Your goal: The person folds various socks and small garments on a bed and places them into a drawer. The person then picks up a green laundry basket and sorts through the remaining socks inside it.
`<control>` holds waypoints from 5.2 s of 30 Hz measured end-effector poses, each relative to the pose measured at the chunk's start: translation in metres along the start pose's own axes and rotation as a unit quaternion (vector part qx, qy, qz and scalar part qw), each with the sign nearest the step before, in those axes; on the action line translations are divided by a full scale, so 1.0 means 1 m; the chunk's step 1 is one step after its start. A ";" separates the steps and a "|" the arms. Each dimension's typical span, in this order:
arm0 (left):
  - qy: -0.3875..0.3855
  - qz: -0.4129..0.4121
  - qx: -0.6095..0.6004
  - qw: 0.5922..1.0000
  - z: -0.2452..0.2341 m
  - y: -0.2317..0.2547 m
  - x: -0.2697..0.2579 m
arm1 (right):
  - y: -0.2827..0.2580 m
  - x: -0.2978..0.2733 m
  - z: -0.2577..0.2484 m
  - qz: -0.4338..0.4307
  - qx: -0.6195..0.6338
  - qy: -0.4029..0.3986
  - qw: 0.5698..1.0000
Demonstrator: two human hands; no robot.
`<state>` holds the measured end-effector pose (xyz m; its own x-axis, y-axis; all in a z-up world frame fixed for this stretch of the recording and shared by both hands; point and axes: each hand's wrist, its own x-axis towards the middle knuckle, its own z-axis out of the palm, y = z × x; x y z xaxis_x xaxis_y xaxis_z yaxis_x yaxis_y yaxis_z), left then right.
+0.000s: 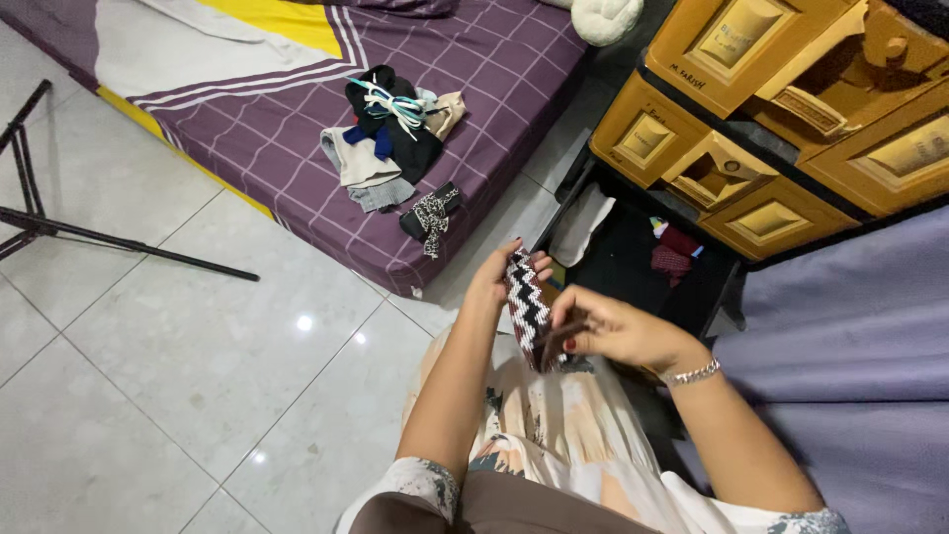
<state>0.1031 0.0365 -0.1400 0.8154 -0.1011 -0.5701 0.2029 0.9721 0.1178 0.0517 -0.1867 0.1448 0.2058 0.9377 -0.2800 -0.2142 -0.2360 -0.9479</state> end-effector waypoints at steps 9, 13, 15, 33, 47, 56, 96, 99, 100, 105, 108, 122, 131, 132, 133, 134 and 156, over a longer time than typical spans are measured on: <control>-0.057 0.085 -0.034 0.994 0.009 0.026 -0.033 | -0.009 -0.032 -0.004 0.004 0.004 -0.090 0.996; -0.110 0.137 0.119 0.977 0.040 0.021 -0.083 | -0.019 -0.023 -0.007 0.000 0.002 0.016 1.000; -0.135 0.131 0.168 0.968 0.059 0.014 -0.108 | -0.025 -0.006 -0.018 -0.079 0.010 0.078 0.994; -0.244 0.119 0.310 0.911 0.098 -0.052 -0.149 | 0.016 0.025 -0.088 -0.097 0.002 0.276 0.956; -0.147 0.086 0.197 0.966 0.115 -0.066 -0.113 | 0.022 -0.026 -0.076 -0.048 -0.028 0.164 0.985; -0.197 0.181 0.393 0.880 0.111 -0.070 -0.105 | 0.036 0.004 -0.087 -0.069 -0.209 0.357 0.908; 0.052 0.138 0.414 0.898 0.099 -0.084 0.004 | 0.069 -0.015 -0.185 -0.067 -0.089 0.383 0.917; 0.056 -0.061 0.196 0.977 0.059 -0.091 0.030 | 0.098 0.002 -0.149 -0.074 -0.122 0.355 0.924; 0.016 -0.069 0.163 0.984 0.050 -0.093 0.039 | 0.107 0.007 -0.134 -0.060 -0.120 0.322 0.937; 0.003 -0.058 0.183 0.981 0.023 -0.092 0.033 | 0.125 0.017 -0.105 -0.023 -0.008 0.259 0.966; -0.074 0.013 0.167 0.983 0.035 -0.088 0.004 | 0.123 0.019 -0.118 0.006 0.055 0.298 0.953; -0.099 0.080 0.226 0.966 0.049 -0.107 -0.011 | 0.194 0.048 -0.165 0.051 -0.183 0.467 0.863; -0.084 0.195 0.341 0.916 0.036 -0.132 0.055 | 0.254 0.048 -0.185 0.028 0.402 0.381 0.832; -0.051 0.194 0.416 0.887 0.036 -0.134 0.065 | 0.265 0.050 -0.190 -0.023 0.418 0.378 0.826; -0.019 0.191 0.488 0.851 0.037 -0.137 0.074 | 0.278 0.052 -0.195 -0.074 0.433 0.374 0.817; 0.015 0.188 0.556 0.809 0.038 -0.138 0.081 | 0.290 0.053 -0.202 -0.124 0.446 0.367 0.807; 0.184 0.298 0.899 0.261 0.054 -0.104 0.092 | 0.479 0.051 -0.388 -0.076 0.599 0.586 0.540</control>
<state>0.1865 -0.0858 -0.1610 0.9525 0.3042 -0.0146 0.2961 -0.9139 0.2779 0.3300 -0.3512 -0.3828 0.6212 -0.0472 -0.7822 -0.4296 0.8143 -0.3903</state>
